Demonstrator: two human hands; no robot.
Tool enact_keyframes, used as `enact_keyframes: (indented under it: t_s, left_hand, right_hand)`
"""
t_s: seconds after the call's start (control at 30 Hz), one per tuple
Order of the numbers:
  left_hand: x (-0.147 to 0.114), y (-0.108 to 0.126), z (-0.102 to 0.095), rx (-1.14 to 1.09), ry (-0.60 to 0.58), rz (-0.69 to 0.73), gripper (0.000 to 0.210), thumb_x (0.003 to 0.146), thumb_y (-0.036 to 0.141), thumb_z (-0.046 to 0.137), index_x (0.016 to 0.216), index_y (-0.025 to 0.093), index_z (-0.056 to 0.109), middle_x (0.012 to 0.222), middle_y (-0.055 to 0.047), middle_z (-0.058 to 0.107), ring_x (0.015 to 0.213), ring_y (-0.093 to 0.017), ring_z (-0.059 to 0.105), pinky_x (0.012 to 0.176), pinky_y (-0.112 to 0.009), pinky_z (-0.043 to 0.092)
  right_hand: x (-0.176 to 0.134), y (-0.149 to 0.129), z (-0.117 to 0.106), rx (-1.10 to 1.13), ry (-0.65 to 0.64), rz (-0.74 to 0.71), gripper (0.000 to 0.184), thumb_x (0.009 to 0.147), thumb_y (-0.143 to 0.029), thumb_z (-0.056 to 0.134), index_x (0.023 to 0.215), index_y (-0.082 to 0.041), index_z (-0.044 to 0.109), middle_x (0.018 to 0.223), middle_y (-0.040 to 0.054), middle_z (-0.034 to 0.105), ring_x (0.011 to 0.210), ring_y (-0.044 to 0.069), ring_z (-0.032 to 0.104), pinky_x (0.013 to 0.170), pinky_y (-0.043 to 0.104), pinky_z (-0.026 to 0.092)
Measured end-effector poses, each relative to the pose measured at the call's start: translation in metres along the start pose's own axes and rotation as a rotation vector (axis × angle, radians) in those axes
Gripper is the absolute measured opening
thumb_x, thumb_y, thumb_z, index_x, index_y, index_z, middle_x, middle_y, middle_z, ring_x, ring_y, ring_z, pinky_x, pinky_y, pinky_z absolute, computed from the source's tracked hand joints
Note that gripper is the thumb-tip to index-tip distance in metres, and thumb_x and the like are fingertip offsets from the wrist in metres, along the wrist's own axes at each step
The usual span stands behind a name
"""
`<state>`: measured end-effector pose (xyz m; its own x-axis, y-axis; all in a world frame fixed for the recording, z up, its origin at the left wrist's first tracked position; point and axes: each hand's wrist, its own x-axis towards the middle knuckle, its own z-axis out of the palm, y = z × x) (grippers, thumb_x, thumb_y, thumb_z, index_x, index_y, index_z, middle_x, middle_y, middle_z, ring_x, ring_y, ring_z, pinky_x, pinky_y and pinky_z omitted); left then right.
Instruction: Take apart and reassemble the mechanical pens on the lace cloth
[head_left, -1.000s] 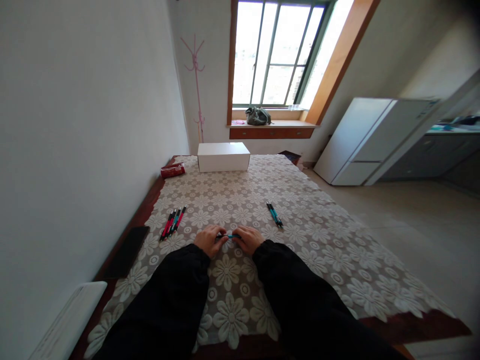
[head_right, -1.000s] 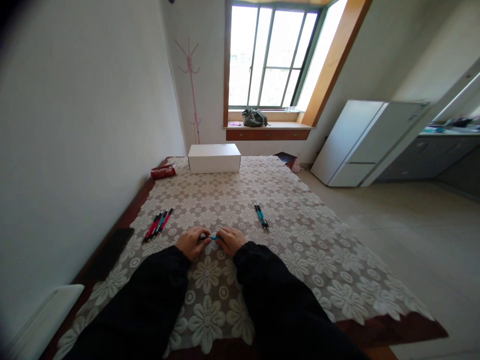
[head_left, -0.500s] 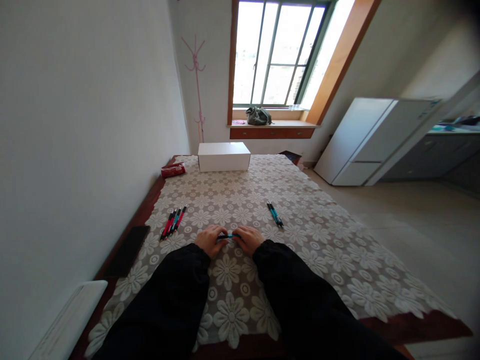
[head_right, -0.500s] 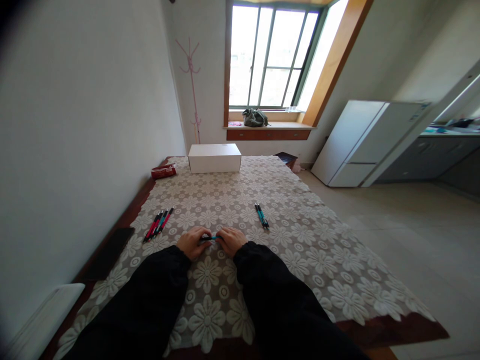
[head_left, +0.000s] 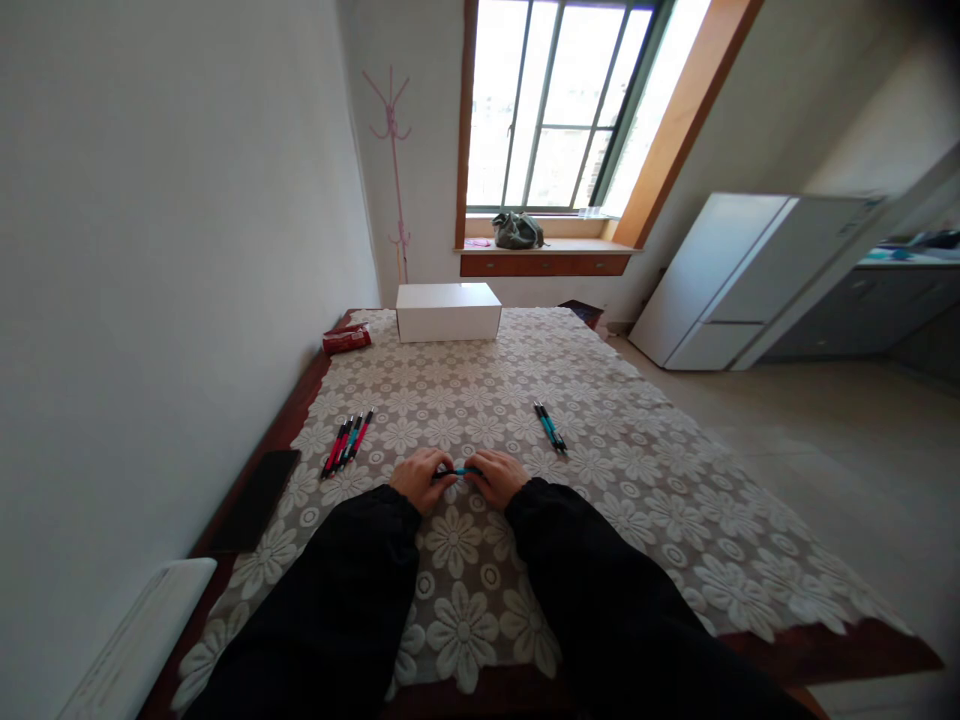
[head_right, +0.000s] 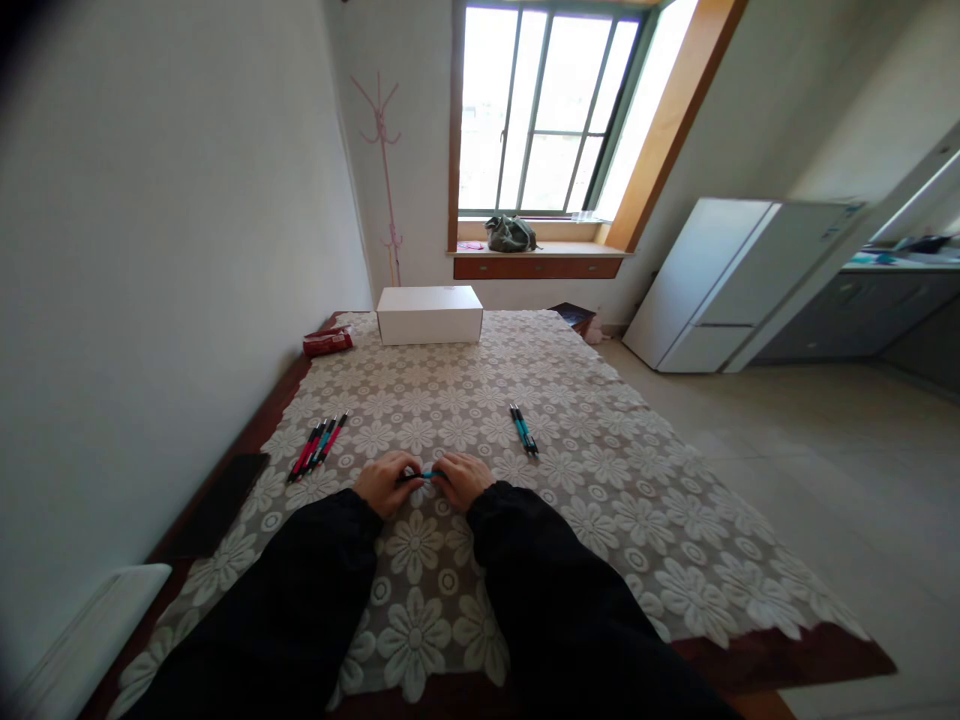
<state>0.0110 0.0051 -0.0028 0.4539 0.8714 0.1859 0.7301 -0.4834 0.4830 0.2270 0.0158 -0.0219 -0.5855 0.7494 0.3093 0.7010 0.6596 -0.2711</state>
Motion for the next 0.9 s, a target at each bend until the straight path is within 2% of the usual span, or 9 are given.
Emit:
enact_keyframes:
  t_s: [0.37, 0.53, 0.9]
  left_hand:
    - [-0.0002, -0.0019, 0.0034, 0.051, 0.014, 0.04, 0.022, 0.092, 0.037, 0.049, 0.094, 0.023, 0.066, 0.105, -0.004, 0.066, 0.102, -0.019, 0.057, 0.087, -0.03, 0.045]
    - [0.0002, -0.0029, 0.0043, 0.07, 0.035, 0.031, 0.026, 0.094, 0.039, 0.046, 0.092, 0.023, 0.067, 0.105, -0.004, 0.066, 0.099, -0.018, 0.058, 0.087, -0.03, 0.045]
    - [0.0001, -0.004, 0.0027, 0.056, 0.03, 0.057, 0.021, 0.087, 0.038, 0.058, 0.102, 0.026, 0.066, 0.108, -0.002, 0.066, 0.103, -0.02, 0.058, 0.087, -0.031, 0.046]
  right_hand:
    - [0.0003, -0.0006, -0.0013, -0.009, -0.015, -0.002, 0.013, 0.093, -0.03, 0.053, 0.095, -0.021, 0.062, 0.092, 0.0044, 0.064, 0.089, 0.018, 0.059, 0.08, 0.03, 0.044]
    - [0.0001, -0.0005, -0.002, -0.005, -0.019, 0.018, 0.011, 0.092, -0.029, 0.054, 0.096, -0.022, 0.062, 0.093, 0.0043, 0.064, 0.09, 0.018, 0.059, 0.08, 0.03, 0.044]
    - [-0.0013, 0.0021, 0.0011, 0.005, -0.01, 0.016, 0.014, 0.092, -0.028, 0.053, 0.102, -0.023, 0.062, 0.095, 0.0044, 0.064, 0.091, 0.019, 0.059, 0.08, 0.03, 0.044]
